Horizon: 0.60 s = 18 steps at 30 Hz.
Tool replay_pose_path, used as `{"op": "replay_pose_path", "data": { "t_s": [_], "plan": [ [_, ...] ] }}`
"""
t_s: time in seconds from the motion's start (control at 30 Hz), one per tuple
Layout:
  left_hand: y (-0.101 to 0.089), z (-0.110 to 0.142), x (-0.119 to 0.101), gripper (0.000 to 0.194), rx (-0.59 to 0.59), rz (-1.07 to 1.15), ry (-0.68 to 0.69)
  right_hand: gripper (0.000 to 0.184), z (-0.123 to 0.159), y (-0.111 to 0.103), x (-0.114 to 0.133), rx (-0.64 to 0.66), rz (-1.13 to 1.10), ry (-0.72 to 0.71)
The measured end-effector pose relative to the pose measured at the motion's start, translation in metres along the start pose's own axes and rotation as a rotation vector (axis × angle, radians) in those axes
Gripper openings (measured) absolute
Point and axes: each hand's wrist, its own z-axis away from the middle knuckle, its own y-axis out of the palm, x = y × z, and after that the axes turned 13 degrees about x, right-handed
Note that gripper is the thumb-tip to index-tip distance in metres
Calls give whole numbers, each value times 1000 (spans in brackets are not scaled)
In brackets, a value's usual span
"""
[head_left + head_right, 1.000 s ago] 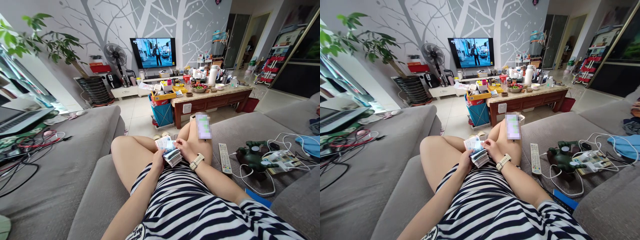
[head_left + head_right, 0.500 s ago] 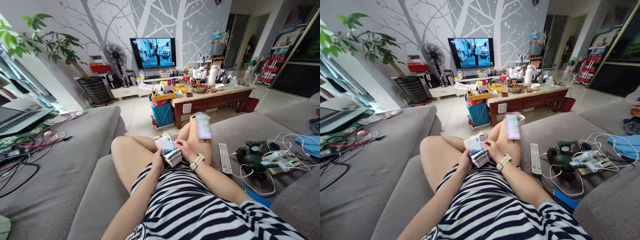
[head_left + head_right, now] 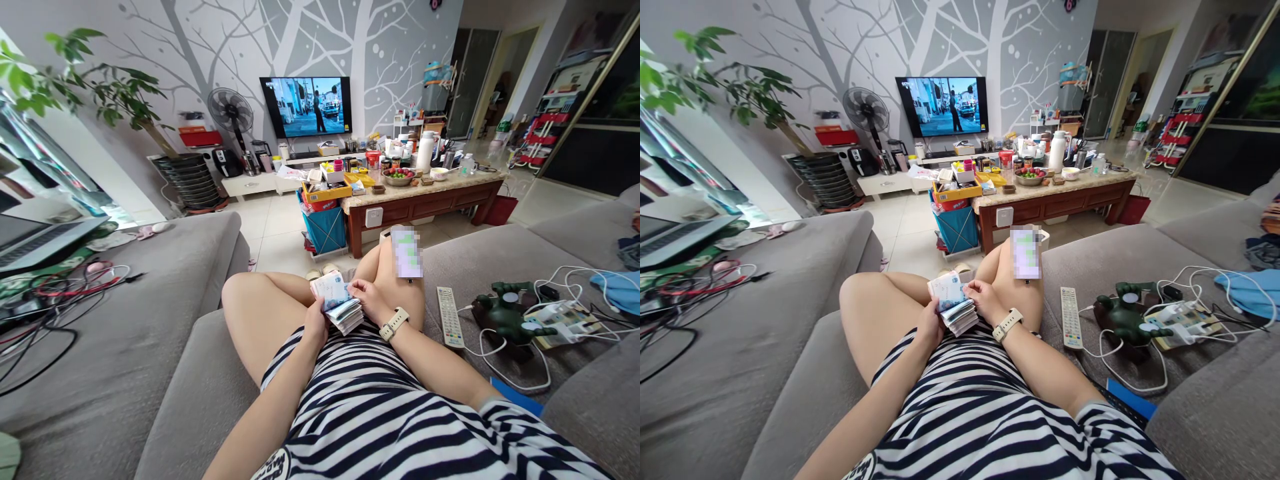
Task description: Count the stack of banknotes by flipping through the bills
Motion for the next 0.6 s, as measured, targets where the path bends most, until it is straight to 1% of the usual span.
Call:
{"op": "replay_pose_path", "data": {
  "t_s": [0.4, 0.6],
  "plan": [
    [-3, -2, 2, 30, 21, -13, 9, 38, 2, 3, 5, -3, 12, 18],
    [-1, -2, 1, 29, 28, -6, -5, 34, 2, 3, 5, 33, -65, 6]
  ]
}}
